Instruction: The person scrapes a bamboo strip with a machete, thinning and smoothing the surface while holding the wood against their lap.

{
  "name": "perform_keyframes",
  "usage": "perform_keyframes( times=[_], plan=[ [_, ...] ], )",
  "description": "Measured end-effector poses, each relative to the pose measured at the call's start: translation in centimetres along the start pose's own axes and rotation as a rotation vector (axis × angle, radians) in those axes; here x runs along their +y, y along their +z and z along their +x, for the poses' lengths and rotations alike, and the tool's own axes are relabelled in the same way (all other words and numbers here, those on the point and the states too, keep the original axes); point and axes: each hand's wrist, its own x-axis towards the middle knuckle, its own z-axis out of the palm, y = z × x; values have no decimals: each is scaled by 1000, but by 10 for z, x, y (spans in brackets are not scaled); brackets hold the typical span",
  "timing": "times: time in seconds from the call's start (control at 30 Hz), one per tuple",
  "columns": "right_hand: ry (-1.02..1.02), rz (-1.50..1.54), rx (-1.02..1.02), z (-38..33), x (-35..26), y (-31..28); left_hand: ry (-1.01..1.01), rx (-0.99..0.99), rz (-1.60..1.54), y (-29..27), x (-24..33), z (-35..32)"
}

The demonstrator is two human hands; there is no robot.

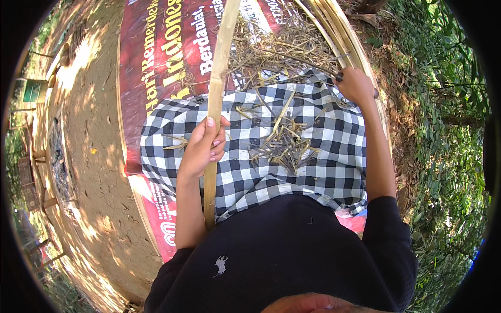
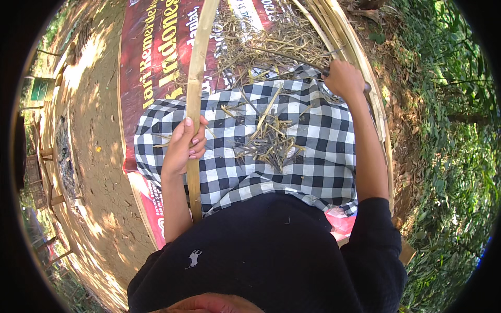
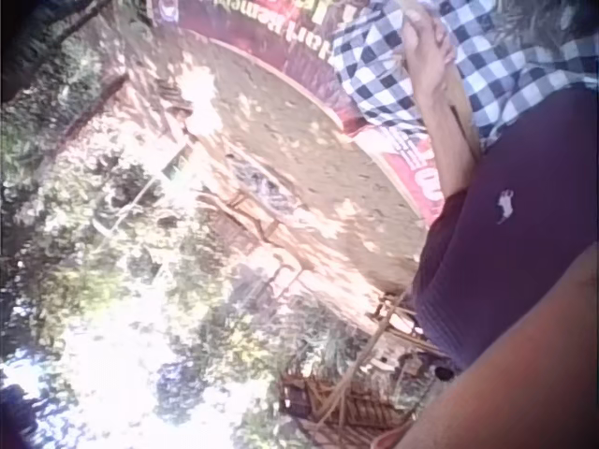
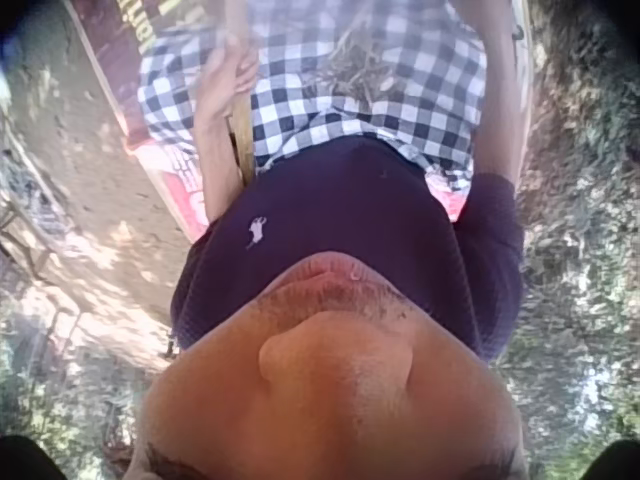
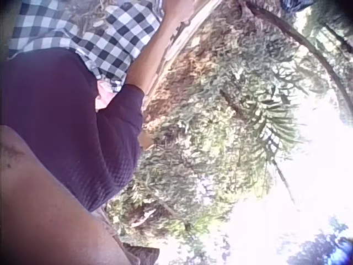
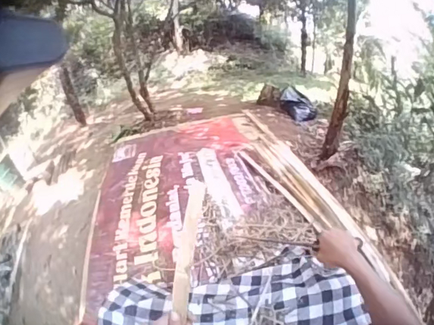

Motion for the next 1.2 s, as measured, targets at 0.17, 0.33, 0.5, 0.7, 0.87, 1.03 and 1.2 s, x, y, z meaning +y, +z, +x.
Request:
perform_keyframes(
  times=[0.17, 0.33, 0.5, 0.7, 0.87, 1.03, 1.2],
  plan=[
    [155, 83, -55, -52, -8, -22, -66, -35, -25, 6, -5, 15],
    [277, 248, -43, -110, -8, -21, -96, -151, -217, 9, -18, 33],
    [442, 338, 19, -141, -20, -20, -191, -181, -325, 18, -35, 52],
    [346, 710, 141, -164, -47, -15, -40, -204, -227, 14, -30, 69],
    [208, 782, 50, -175, -67, -16, 29, -2, 363, 15, -40, 73],
    [207, 848, -251, -205, -66, -17, 319, 227, 965, 12, -58, 24],
    [155, 852, -519, -237, -43, -19, 350, 73, 1284, 26, -50, -74]
  ],
)
